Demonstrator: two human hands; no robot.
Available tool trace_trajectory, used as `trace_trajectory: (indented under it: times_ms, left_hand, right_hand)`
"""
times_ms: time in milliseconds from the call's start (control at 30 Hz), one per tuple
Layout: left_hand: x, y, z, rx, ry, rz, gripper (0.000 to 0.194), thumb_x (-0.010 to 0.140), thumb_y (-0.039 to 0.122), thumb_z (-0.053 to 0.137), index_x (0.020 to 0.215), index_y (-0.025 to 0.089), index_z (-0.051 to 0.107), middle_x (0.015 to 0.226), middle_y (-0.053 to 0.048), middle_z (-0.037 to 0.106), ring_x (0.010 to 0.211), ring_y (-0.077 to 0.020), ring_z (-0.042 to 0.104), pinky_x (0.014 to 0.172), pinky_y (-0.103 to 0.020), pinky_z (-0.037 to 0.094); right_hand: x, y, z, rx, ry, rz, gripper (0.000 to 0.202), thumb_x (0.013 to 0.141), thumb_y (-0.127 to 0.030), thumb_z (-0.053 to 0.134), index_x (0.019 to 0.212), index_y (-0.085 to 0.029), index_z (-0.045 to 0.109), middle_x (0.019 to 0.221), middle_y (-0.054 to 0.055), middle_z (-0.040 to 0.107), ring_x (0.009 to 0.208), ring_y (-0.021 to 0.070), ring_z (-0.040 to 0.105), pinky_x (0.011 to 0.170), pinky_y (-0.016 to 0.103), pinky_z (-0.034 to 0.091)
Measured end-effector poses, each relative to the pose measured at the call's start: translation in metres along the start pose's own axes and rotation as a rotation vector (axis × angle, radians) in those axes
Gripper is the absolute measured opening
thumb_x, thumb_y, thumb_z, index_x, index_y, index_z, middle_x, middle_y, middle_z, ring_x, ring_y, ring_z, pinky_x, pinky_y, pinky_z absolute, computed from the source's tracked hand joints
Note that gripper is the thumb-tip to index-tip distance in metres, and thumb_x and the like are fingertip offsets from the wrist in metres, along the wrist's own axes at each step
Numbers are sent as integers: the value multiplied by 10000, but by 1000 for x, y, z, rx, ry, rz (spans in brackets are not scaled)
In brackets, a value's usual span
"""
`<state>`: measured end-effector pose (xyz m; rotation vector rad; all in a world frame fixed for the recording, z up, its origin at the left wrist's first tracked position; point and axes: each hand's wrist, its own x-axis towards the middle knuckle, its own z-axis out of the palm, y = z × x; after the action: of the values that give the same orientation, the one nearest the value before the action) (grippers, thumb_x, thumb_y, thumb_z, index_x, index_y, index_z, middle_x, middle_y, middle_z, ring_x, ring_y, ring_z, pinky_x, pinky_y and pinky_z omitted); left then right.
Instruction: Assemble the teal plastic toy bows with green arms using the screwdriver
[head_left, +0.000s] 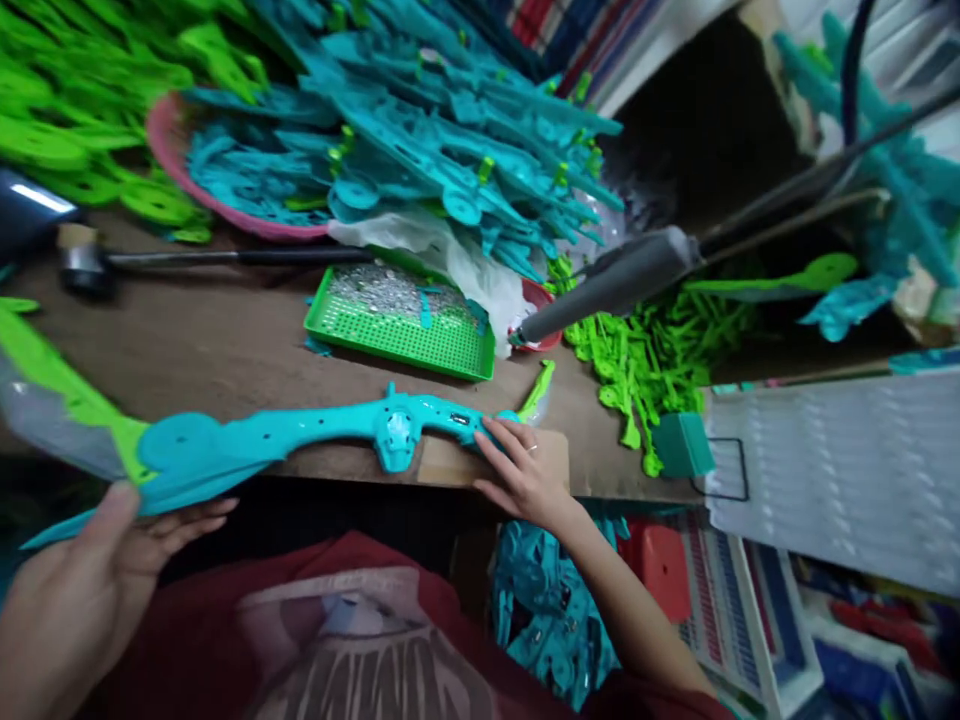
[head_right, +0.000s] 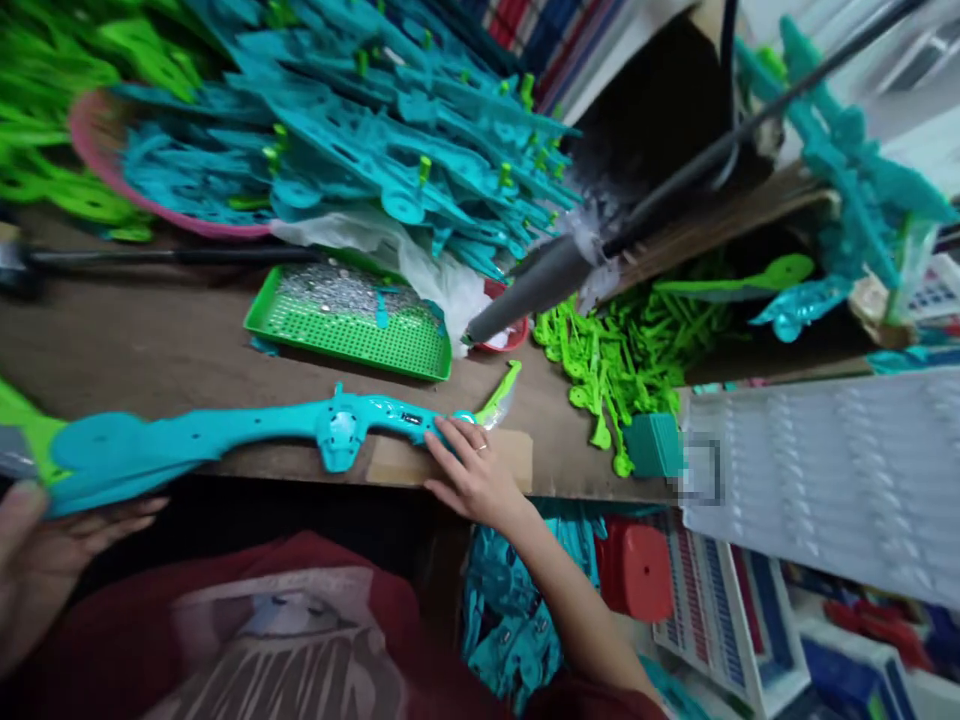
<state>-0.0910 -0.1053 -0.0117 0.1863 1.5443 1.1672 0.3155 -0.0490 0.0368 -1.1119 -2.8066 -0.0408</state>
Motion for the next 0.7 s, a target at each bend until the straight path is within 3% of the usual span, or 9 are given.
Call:
trace_trajectory:
  times_ms: [100, 167, 200, 267, 367, 433, 500, 567, 700]
  left_hand:
    - [-10, 0, -8, 195, -52, -138, 566, 704, 818, 592, 828, 295, 770, 904, -36, 810, 790, -305, 722, 564, -398, 628]
    - [-29, -5, -11, 422, -115, -132, 716, 768, 872, 407, 721, 255, 769, 804, -99, 797, 677, -304, 721, 506, -402, 612]
    - [-39, -8, -10, 557, -161, -41, 731, 801, 857, 379, 702, 246, 768, 773, -108, 790, 647, -295, 724, 522, -399, 618]
    - [-55, -16, 4, 809, -283, 369, 561, 860, 732, 510, 775, 246, 776, 821, -71, 796, 713, -259, 751, 647, -355, 645]
    - [-58, -23, 50, 1009, -467, 1180, 271, 929, 416, 644, 1105, 238, 747, 1148, -58, 774, 1029, -234, 743, 943, -322, 591]
    - [-44, -23, 85, 1114, -469, 1523, 382, 949, 255, 634, 1322, 173, 642, 1381, -133, 658, 1285, -293, 621, 1104, -414, 493]
    - [-25, -23, 113, 1173, -467, 1702, 497, 955, 174, 612, 1440, 107, 527, 1459, -186, 582, 1398, -324, 511, 1165, -473, 428]
    - [-8, -22, 127, 1167, -492, 1797, 556, 956, 137, 602, 1487, 66, 454, 1436, -200, 597, 1420, -319, 482, 1169, -472, 429]
    - [5, -23, 126, 1170, -502, 1904, 565, 921, 129, 668, 1438, -4, 485, 1381, -220, 633, 1412, -343, 484, 1140, -470, 471]
  right_hand:
    - [-9, -1, 12, 21, 43, 22, 582, 952, -323, 611, 1471, -103, 466, 1467, 206, 544, 1361, 347, 466, 1085, 534, 476]
    - [-8, -1, 14, 33, 64, 25, 567, 960, -294, 594, 1484, -123, 460, 1453, 193, 565, 1357, 332, 474, 1078, 527, 476]
    - [-7, 0, 14, 42, 66, 23, 565, 962, -287, 589, 1488, -128, 458, 1450, 192, 570, 1355, 329, 478, 1074, 527, 475]
    - [-5, 2, 12, 65, 64, 17, 563, 959, -288, 589, 1486, -134, 467, 1443, 196, 576, 1343, 330, 494, 1061, 532, 480]
    - [-5, 3, 8, 101, 57, 6, 541, 947, -304, 605, 1454, -141, 507, 1422, 202, 590, 1297, 334, 531, 1027, 538, 503]
    - [-6, 2, 4, 111, 49, 2, 518, 943, -307, 608, 1428, -144, 531, 1408, 202, 599, 1269, 339, 547, 1007, 542, 519]
    - [-6, 4, -1, 144, 19, -3, 508, 941, -319, 611, 1419, -165, 538, 1397, 193, 605, 1247, 336, 565, 993, 542, 533]
    - [-1, 13, -6, 230, 59, 45, 483, 941, -315, 612, 1409, -217, 544, 1327, 165, 639, 1182, 300, 610, 958, 509, 560]
    - [40, 57, -19, 456, 594, 468, 442, 941, -349, 605, 1371, -268, 544, 1247, 130, 630, 1143, 266, 632, 947, 486, 562]
